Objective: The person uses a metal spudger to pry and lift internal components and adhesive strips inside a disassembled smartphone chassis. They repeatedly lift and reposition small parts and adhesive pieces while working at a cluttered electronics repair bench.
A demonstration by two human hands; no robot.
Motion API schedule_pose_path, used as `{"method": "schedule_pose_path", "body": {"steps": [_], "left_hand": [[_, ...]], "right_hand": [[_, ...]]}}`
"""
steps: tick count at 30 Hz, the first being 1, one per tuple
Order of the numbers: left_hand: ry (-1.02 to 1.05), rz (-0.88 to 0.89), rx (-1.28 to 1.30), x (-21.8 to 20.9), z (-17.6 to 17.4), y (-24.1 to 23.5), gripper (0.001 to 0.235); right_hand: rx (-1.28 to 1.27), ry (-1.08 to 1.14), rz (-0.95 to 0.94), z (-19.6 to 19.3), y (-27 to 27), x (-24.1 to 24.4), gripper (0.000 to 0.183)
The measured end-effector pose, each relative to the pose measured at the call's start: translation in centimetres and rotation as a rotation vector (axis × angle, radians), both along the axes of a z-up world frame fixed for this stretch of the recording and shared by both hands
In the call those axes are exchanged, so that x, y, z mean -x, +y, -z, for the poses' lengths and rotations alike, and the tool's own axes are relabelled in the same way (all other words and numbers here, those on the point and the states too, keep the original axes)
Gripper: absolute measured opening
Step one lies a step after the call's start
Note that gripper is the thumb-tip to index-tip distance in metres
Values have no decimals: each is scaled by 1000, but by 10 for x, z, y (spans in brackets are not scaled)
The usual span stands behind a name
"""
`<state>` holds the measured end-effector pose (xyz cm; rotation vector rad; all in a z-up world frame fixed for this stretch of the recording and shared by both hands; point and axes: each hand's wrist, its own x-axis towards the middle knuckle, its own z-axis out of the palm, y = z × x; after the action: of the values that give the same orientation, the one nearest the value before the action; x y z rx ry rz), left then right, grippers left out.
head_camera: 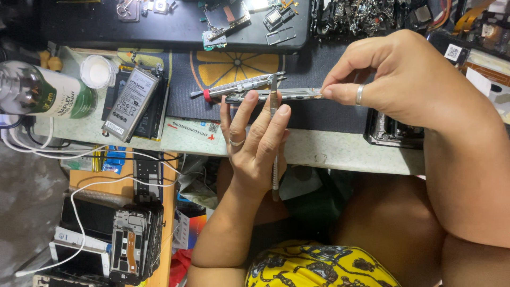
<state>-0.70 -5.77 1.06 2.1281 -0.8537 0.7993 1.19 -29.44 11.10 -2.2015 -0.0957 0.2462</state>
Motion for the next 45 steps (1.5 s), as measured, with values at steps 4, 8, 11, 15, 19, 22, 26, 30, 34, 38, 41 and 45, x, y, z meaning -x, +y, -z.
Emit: {"method": "schedule_pose_path", "body": {"steps": [4, 8, 11, 15, 19, 22, 26, 30, 34, 38, 41, 45], "left_hand": [[-5, -8, 15, 0, 1, -2, 28], [-5, -1, 5, 0, 0, -1, 28], [-5, 11, 7, 0, -2, 0, 27], [-4, 11, 5, 0, -4, 0, 27], [-8, 3, 9, 1, -4, -1, 27], [-10, -1, 9, 1, -5, -2, 27], [-8, 1, 7, 1, -6, -2, 26], [-21, 24, 34, 1, -4, -1, 25], [-79, 19, 46, 2, -3, 1, 27], [-48, 41, 62, 11, 5, 10, 29], [-69, 27, 27, 12, 12, 12, 30], [-78, 0, -22, 18, 22, 17, 31]], "right_hand": [[24, -10, -15, 0, 0, -1, 14], [-2, -20, -20, 1, 0, 0, 13], [-44, -24, -17, 3, 0, 0, 13], [-11, 21, 41, 5, 1, 2, 13], [-29, -8, 23, 6, 0, 3, 14], [-14, -50, -16, 6, -2, 2, 14], [-19, -56, -16, 9, -3, 3, 14], [4, -107, -37, 12, -3, 6, 14], [-31, -155, -132, 9, 1, 8, 14], [68, -194, -275, 8, 7, 15, 20], [97, -166, -237, 4, 5, 16, 21], [333, -448, -193, 5, -3, 21, 36]]}}
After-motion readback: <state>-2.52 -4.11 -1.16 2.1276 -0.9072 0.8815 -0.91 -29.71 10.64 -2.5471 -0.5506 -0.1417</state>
